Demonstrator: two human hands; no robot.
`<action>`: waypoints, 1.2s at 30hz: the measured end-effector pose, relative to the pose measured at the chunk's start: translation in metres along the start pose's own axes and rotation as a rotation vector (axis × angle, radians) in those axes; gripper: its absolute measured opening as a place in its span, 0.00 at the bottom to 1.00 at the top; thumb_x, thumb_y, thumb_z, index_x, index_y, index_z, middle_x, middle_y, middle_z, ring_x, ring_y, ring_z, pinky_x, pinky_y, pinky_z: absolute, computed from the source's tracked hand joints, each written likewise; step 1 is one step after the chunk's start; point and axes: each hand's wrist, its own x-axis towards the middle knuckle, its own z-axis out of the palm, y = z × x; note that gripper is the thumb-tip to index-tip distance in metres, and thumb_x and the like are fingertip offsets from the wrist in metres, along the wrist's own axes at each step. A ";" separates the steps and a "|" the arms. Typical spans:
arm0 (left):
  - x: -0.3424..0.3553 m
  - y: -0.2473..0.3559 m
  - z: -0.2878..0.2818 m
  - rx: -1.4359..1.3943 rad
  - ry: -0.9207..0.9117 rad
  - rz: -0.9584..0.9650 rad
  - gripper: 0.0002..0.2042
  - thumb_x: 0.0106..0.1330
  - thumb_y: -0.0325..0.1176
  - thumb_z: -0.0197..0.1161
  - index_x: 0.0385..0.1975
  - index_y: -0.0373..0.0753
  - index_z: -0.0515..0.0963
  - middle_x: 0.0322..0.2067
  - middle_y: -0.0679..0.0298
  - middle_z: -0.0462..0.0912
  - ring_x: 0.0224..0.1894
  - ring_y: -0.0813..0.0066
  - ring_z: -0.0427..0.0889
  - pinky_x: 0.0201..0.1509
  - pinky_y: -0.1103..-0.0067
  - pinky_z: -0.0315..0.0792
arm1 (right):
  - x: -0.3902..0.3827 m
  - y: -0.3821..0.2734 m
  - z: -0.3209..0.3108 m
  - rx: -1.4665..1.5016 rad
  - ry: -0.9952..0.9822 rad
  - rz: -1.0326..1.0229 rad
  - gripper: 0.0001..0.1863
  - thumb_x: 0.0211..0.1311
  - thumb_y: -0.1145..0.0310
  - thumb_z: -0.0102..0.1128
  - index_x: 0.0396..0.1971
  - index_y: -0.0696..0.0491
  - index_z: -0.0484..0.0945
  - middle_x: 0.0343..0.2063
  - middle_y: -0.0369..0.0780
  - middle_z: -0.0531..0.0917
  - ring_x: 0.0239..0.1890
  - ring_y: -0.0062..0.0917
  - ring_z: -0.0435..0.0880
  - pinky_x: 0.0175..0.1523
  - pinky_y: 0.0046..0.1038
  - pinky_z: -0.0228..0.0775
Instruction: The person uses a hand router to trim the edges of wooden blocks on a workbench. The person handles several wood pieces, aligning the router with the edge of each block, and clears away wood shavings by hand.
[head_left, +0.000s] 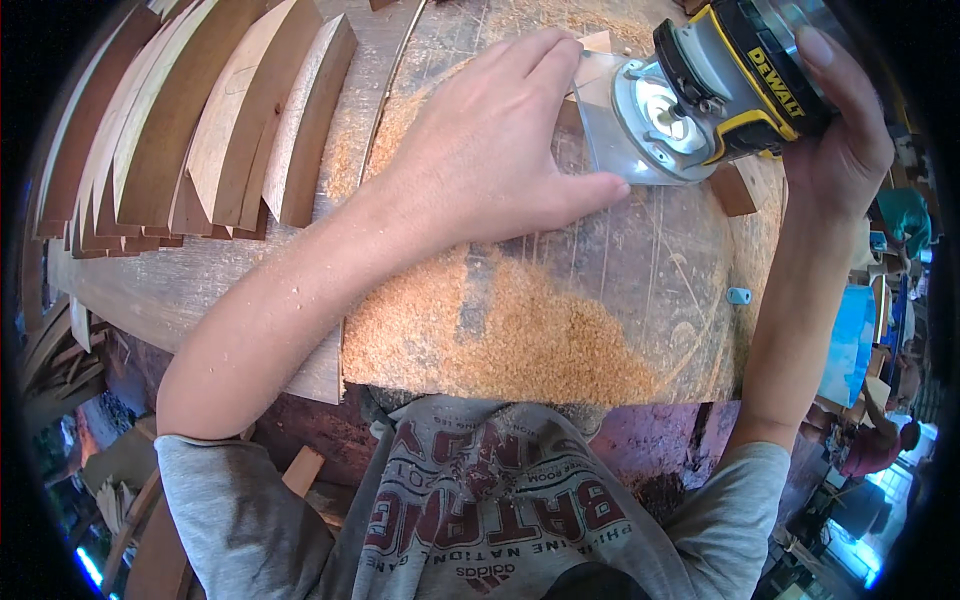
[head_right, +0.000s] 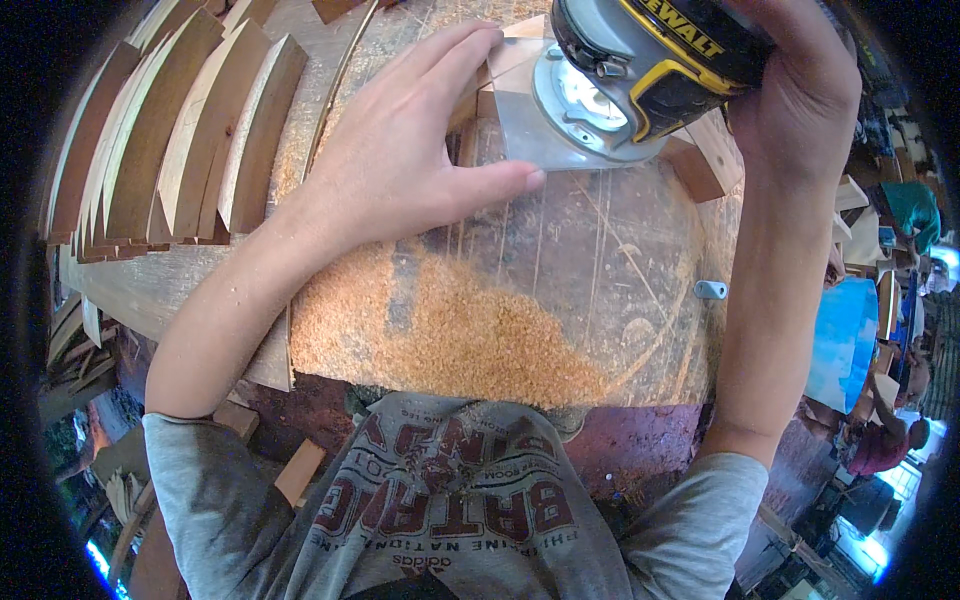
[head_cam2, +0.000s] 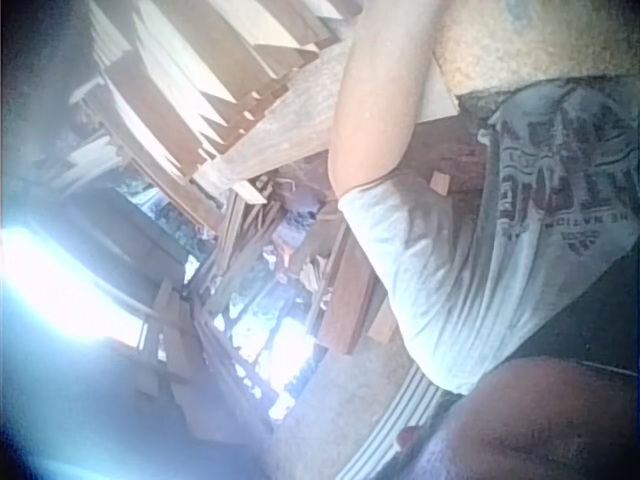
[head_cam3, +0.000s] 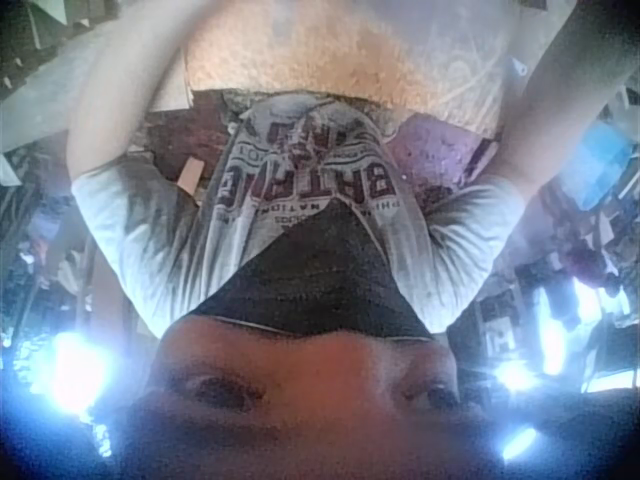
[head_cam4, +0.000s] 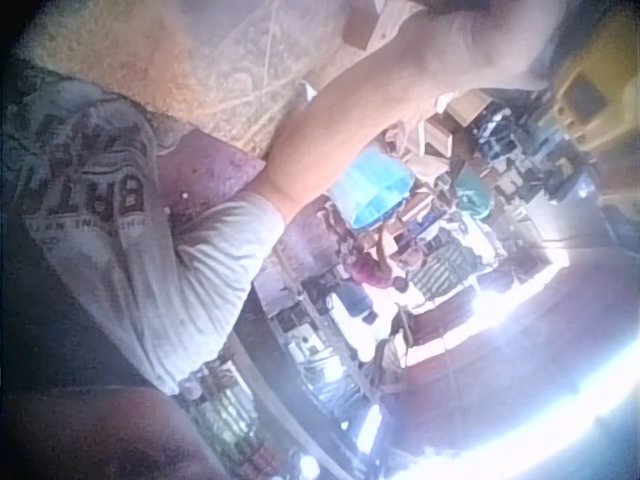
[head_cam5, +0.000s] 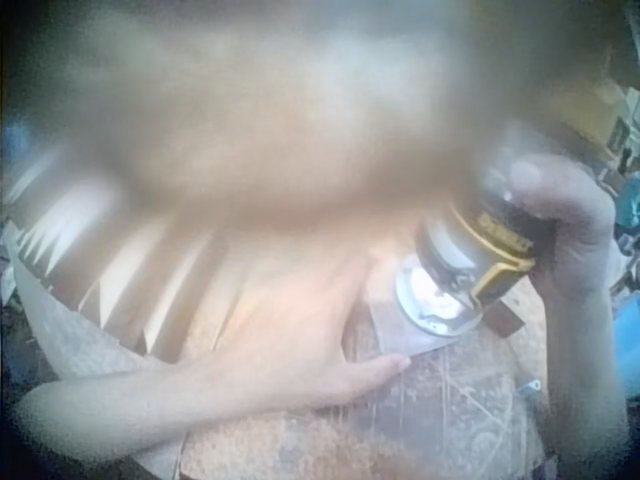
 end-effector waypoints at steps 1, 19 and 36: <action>0.001 0.000 0.000 0.007 0.008 0.007 0.41 0.52 0.52 0.73 0.59 0.23 0.72 0.56 0.43 0.78 0.60 0.50 0.78 0.66 0.64 0.73 | 0.001 0.000 -0.002 0.000 0.000 0.000 0.09 0.62 0.64 0.62 0.27 0.54 0.81 0.25 0.33 0.80 0.25 0.18 0.75 0.33 0.23 0.66; 0.000 0.001 -0.003 -0.031 -0.112 -0.076 0.49 0.55 0.60 0.73 0.69 0.27 0.65 0.68 0.42 0.68 0.69 0.46 0.70 0.72 0.61 0.67 | 0.003 -0.012 -0.006 0.006 -0.152 0.070 0.09 0.59 0.63 0.65 0.28 0.54 0.82 0.26 0.34 0.81 0.27 0.20 0.77 0.35 0.25 0.68; -0.001 0.000 -0.004 -0.038 -0.104 -0.079 0.49 0.55 0.58 0.72 0.68 0.26 0.65 0.68 0.41 0.68 0.69 0.45 0.70 0.73 0.60 0.66 | 0.005 -0.009 -0.003 0.183 -0.184 0.107 0.12 0.58 0.64 0.65 0.35 0.59 0.82 0.32 0.38 0.84 0.31 0.23 0.81 0.40 0.26 0.72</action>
